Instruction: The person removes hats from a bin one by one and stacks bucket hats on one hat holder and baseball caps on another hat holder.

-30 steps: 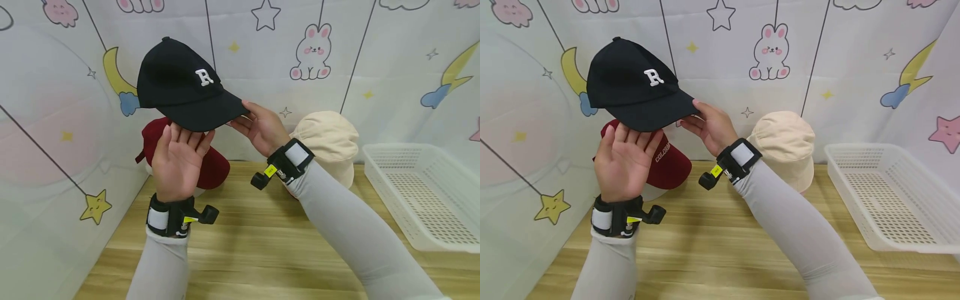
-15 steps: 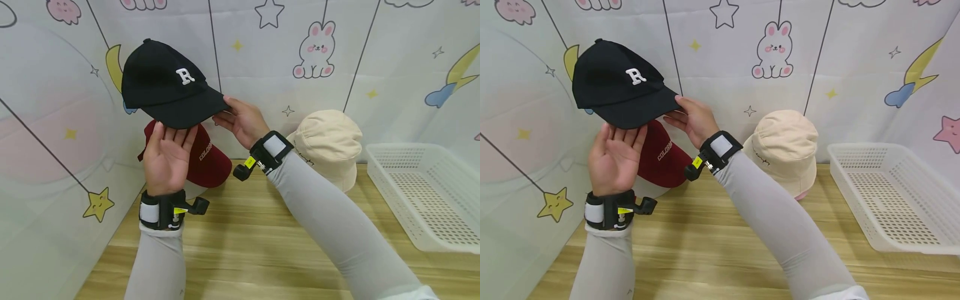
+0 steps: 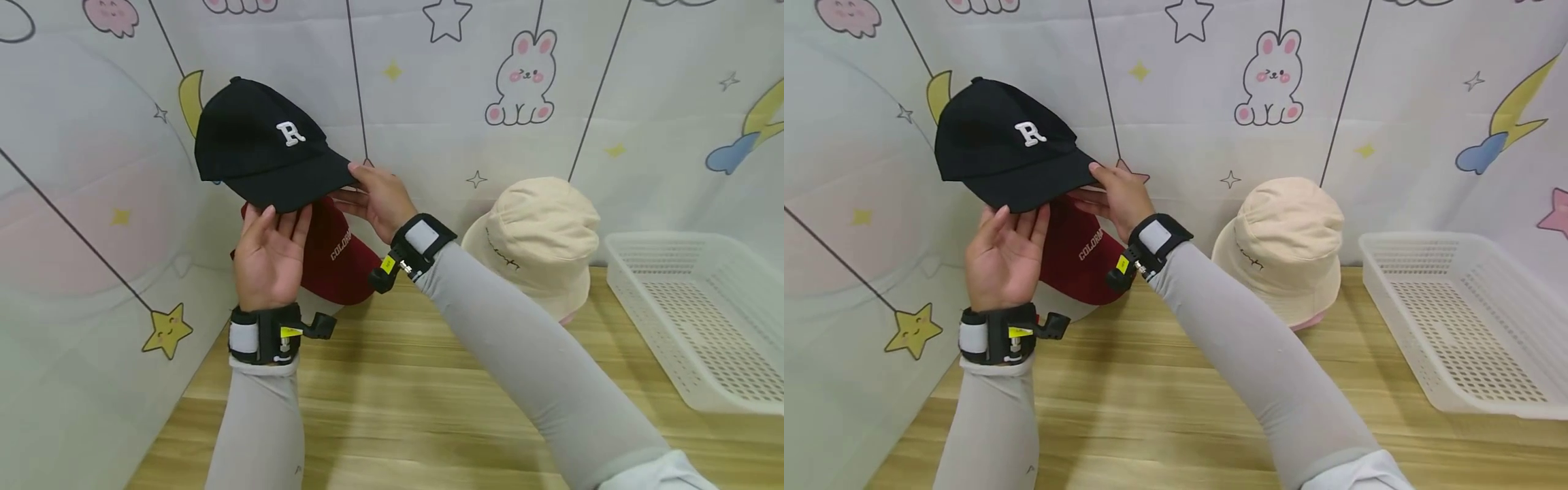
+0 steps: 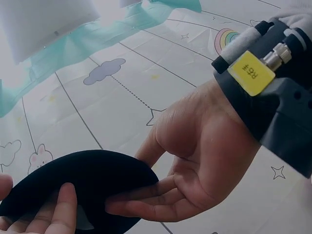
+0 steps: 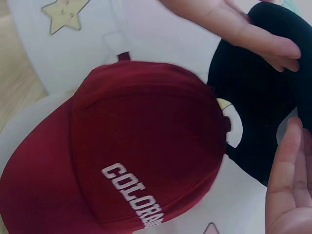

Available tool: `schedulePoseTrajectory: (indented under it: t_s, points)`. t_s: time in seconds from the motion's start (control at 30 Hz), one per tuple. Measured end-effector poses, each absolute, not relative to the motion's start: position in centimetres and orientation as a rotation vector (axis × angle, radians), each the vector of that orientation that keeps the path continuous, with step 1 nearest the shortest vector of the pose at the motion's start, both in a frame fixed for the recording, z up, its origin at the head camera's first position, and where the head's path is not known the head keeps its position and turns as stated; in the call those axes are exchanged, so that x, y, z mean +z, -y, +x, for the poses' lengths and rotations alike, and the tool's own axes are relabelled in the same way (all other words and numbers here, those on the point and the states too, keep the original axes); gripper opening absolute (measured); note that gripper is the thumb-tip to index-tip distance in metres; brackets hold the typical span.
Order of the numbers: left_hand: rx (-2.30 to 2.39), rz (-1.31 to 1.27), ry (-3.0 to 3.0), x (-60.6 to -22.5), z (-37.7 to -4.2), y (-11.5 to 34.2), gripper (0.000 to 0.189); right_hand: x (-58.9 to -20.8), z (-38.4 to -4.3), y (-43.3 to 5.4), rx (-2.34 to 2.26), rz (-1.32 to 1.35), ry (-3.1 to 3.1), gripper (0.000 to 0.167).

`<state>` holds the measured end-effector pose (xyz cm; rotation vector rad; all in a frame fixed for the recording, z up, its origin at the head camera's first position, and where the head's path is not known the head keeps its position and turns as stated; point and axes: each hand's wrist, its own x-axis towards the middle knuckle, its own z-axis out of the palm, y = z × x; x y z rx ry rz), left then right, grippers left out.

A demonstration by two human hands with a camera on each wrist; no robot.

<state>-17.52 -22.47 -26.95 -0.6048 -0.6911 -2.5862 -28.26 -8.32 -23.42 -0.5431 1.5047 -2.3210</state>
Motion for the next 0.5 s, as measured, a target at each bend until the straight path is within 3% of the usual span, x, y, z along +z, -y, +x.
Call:
schedulePoseTrajectory:
  t_s: [0.5]
  points:
    - [-2.530, -0.289, 0.672, -27.4, -18.2, 22.0, 0.044, -24.7, -29.3, 9.6, -2.223, -0.459, -1.620, 0.036]
